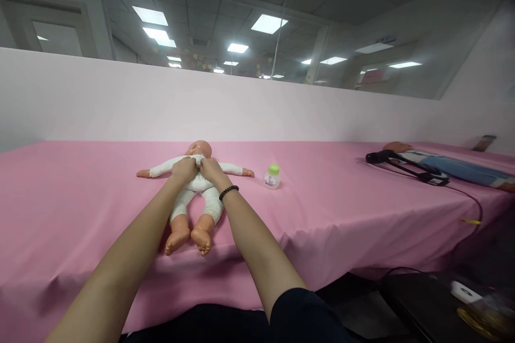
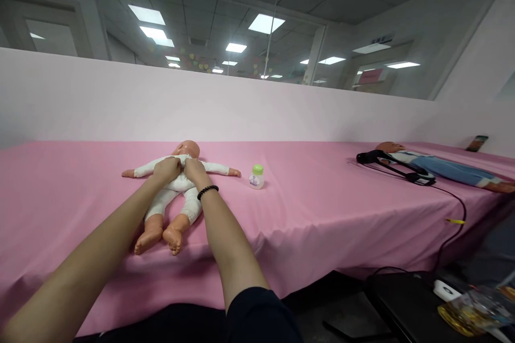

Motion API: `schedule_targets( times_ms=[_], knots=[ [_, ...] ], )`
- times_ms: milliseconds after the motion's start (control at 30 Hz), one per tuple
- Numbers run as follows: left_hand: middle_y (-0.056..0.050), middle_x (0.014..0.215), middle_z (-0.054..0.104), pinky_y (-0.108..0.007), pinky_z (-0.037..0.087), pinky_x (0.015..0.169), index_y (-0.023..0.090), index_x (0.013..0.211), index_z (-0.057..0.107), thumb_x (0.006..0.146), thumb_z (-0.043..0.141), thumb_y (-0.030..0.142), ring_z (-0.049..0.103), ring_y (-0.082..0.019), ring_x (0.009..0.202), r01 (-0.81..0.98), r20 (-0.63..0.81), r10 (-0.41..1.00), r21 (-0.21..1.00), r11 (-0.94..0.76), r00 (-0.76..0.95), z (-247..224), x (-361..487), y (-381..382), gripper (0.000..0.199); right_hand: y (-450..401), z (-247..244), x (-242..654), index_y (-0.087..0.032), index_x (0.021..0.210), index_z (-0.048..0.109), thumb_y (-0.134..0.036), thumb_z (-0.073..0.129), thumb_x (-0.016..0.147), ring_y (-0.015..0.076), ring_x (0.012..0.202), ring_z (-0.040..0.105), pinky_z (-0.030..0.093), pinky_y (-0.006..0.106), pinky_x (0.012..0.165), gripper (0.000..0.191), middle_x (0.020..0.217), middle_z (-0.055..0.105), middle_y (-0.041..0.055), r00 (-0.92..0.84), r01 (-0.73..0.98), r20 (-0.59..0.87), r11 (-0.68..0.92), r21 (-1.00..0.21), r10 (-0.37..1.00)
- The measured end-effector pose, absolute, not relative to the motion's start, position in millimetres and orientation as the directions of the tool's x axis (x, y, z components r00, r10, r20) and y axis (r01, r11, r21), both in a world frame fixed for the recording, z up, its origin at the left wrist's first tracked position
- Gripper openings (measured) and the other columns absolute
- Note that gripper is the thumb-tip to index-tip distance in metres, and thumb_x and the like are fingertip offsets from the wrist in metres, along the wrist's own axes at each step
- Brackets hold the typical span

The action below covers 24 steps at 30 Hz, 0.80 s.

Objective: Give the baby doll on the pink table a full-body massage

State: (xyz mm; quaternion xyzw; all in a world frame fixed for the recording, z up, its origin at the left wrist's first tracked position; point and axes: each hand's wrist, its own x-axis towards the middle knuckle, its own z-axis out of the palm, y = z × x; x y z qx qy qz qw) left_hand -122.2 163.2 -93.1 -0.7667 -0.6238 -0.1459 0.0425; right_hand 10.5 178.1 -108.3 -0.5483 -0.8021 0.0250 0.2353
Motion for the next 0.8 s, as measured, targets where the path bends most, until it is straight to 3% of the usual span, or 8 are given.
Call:
schedule_targets(
  times_ms=[100, 200, 367, 500, 600, 700, 800],
  knots=[
    [-0.018, 0.127, 0.065, -0.04, 0.05, 0.091, 0.015, 0.131, 0.056, 0.099, 0.036, 0.034, 0.065, -0.032, 0.115, 0.966, 0.38, 0.916, 0.161, -0.202, 0.128, -94, -125, 159, 0.042, 176, -110, 13, -0.01, 0.115, 0.065, -0.018, 0.04, 0.103, 0.0233, 0.098, 0.062, 0.039, 0.03, 0.082, 0.028, 0.112, 0.07, 0.0157, -0.283, 0.864, 0.428, 0.423, -0.275, 0.858],
    [-0.019, 0.125, 0.065, -0.04, 0.05, 0.092, 0.015, 0.137, 0.05, 0.1, 0.034, 0.034, 0.066, -0.032, 0.113, 0.965, 0.41, 0.911, 0.22, -0.143, 0.042, -95, -129, 158, 0.045, 174, -110, 14, -0.012, 0.129, 0.056, -0.018, 0.034, 0.105, 0.0239, 0.104, 0.064, 0.042, 0.03, 0.083, 0.033, 0.118, 0.069, 0.0144, -0.219, 0.878, 0.417, 0.365, -0.31, 0.882],
    [-0.019, 0.121, 0.068, -0.035, 0.052, 0.088, 0.016, 0.133, 0.058, 0.099, 0.042, 0.041, 0.068, -0.03, 0.108, 0.967, 0.336, 0.939, 0.21, -0.147, 0.07, -93, -128, 168, 0.045, 175, -109, 10, -0.016, 0.124, 0.059, -0.018, 0.036, 0.105, 0.0238, 0.106, 0.066, 0.047, 0.03, 0.086, 0.03, 0.118, 0.07, 0.0115, -0.214, 0.925, 0.361, 0.307, -0.224, 0.908],
    [-0.021, 0.115, 0.071, -0.036, 0.052, 0.09, 0.011, 0.116, 0.069, 0.097, 0.049, 0.031, 0.069, -0.031, 0.105, 0.984, 0.296, 0.955, 0.156, -0.085, 0.036, -92, -122, 173, 0.034, 178, -109, 5, -0.012, 0.117, 0.064, -0.015, 0.038, 0.103, 0.0267, 0.106, 0.067, 0.049, 0.033, 0.088, 0.03, 0.115, 0.07, 0.0156, -0.215, 0.942, 0.331, 0.285, -0.178, 0.919],
    [-0.021, 0.118, 0.069, -0.037, 0.051, 0.093, 0.011, 0.118, 0.068, 0.096, 0.047, 0.024, 0.065, -0.032, 0.112, 0.986, 0.318, 0.947, 0.141, -0.094, 0.045, -94, -119, 171, 0.033, 178, -110, 3, -0.01, 0.116, 0.064, -0.012, 0.038, 0.102, 0.028, 0.105, 0.068, 0.05, 0.035, 0.088, 0.03, 0.111, 0.071, 0.0169, -0.215, 0.943, 0.33, 0.283, -0.173, 0.919],
    [-0.021, 0.129, 0.063, -0.038, 0.05, 0.097, 0.012, 0.128, 0.062, 0.097, 0.039, 0.017, 0.057, -0.032, 0.125, 0.981, 0.4, 0.91, 0.106, -0.161, 0.107, -96, -120, 167, 0.039, 175, -110, 5, -0.011, 0.128, 0.058, -0.014, 0.034, 0.103, 0.027, 0.108, 0.067, 0.05, 0.035, 0.091, 0.034, 0.117, 0.069, 0.0161, -0.224, 0.936, 0.369, 0.305, -0.177, 0.902],
    [-0.018, 0.134, 0.061, -0.039, 0.05, 0.096, 0.016, 0.138, 0.054, 0.098, 0.036, 0.017, 0.058, -0.03, 0.123, 0.958, 0.439, 0.879, 0.117, -0.261, 0.186, -98, -124, 168, 0.044, 172, -109, 7, -0.012, 0.146, 0.041, -0.016, 0.035, 0.104, 0.0265, 0.111, 0.066, 0.05, 0.035, 0.092, 0.043, 0.125, 0.066, 0.0155, -0.185, 0.933, 0.395, 0.287, -0.219, 0.9]
  ],
)
